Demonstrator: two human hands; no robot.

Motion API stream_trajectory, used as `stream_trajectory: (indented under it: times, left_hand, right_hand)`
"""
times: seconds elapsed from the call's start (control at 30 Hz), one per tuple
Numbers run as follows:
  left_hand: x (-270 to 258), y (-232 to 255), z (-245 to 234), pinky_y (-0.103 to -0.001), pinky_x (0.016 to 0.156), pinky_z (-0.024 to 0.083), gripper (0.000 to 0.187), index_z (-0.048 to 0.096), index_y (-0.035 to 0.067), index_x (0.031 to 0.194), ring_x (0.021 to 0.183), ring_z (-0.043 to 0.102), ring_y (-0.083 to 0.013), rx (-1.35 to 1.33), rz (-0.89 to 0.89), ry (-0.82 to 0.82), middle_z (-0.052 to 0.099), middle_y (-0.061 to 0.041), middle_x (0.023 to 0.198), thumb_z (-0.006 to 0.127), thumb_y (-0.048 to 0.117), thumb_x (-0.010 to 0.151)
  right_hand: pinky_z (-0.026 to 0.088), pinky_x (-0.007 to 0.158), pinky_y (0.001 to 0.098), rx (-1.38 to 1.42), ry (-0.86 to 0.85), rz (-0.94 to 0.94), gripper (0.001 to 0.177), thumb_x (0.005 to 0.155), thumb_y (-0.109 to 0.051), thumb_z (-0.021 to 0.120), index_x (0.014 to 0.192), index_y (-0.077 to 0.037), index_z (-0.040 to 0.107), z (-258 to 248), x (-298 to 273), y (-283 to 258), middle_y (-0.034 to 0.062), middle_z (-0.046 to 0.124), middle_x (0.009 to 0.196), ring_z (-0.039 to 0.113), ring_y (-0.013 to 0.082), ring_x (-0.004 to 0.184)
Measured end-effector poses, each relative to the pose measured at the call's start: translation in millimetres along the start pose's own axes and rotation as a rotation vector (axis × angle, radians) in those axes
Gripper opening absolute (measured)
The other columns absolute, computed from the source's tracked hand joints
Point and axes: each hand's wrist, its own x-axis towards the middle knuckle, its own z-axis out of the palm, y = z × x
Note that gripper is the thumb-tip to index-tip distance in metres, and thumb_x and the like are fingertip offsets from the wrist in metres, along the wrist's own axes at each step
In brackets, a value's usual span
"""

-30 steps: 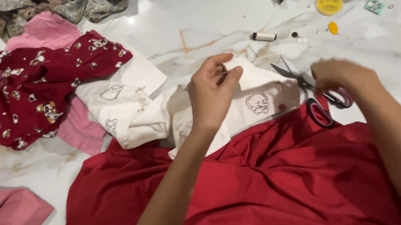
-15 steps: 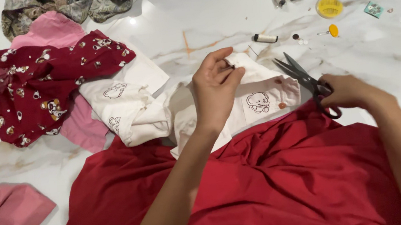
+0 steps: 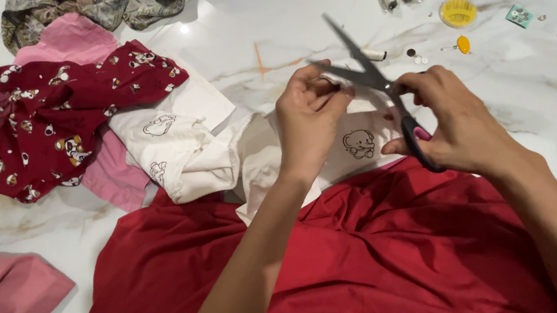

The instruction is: The person hand-sews a button onto a white garment using a needle and thread. They repeatedly pass the needle through the fabric and button, then use scissors to cut the thread and prepare the needle for another stitch.

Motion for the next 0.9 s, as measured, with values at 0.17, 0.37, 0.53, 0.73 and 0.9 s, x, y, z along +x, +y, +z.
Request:
stream_trajectory:
  times: [0.17, 0.37, 0.53, 0.73, 0.9]
  left_hand:
    - [-0.9, 8.2, -0.8, -0.028, 0.088, 0.06, 0.048, 0.055, -0.012, 0.132, 0.101, 0.073, -0.0185, -0.011, 0.032, -0.032, 0.069, -0.015, 0.11, 0.07, -0.008, 0.086]
    - [-1.0, 17.1, 0.4, -0.027, 0.087, 0.059, 0.048, 0.053, -0.013, 0.132, 0.099, 0.074, -0.0183, -0.049, -0.047, -0.047, 0.074, -0.017, 0.107, 0.069, -0.007, 0.087]
    - [0.3, 15.7, -0.4, -0.026, 0.086, 0.059, 0.046, 0.053, -0.012, 0.13, 0.097, 0.074, -0.0178, -0.096, -0.047, -0.057, 0.074, -0.016, 0.105, 0.069, -0.009, 0.087]
    - [2.9, 12.6, -2.4, -0.025, 0.079, 0.057, 0.04, 0.057, -0.012, 0.124, 0.093, 0.071, -0.0147, -0.1, -0.032, -0.074, 0.074, -0.015, 0.102, 0.071, -0.01, 0.087]
    - [5.8, 7.6, -2.9, -0.023, 0.075, 0.056, 0.044, 0.059, -0.008, 0.127, 0.086, 0.067, -0.0115, -0.016, -0.007, -0.065, 0.069, -0.009, 0.095, 0.075, -0.007, 0.086]
  right_hand:
    - [0.05, 0.084, 0.0451, -0.083, -0.056, -0.042, 0.081, 0.065, -0.049, 0.088, 0.128, -0.008, 0.059, -1.1, 6.7, -8.7, 0.0143, 0.058, 0.11, 0.059, 0.0349, 0.1]
    - [0.05, 0.081, 0.0444, -0.08, -0.066, -0.005, 0.079, 0.067, -0.049, 0.087, 0.129, -0.01, 0.06, 0.0, 7.4, -6.5, 0.0114, 0.059, 0.107, 0.06, 0.0324, 0.097]
    - [0.052, 0.075, 0.0434, -0.093, -0.055, 0.012, 0.074, 0.069, -0.046, 0.087, 0.129, -0.011, 0.061, 0.8, 4.8, -4.7, 0.0103, 0.062, 0.101, 0.063, 0.0306, 0.089]
    - [0.053, 0.073, 0.0382, 0.032, 0.007, -0.078, 0.068, 0.075, -0.045, 0.085, 0.127, -0.009, 0.061, 9.2, 2.1, 8.7, 0.0067, 0.065, 0.095, 0.064, 0.0244, 0.083]
    - [0.05, 0.072, 0.0367, 0.32, 0.0, 0.06, 0.086, 0.079, -0.049, 0.081, 0.141, 0.001, 0.05, 21.6, 2.0, 41.1, 0.0132, 0.058, 0.098, 0.056, 0.0219, 0.085]
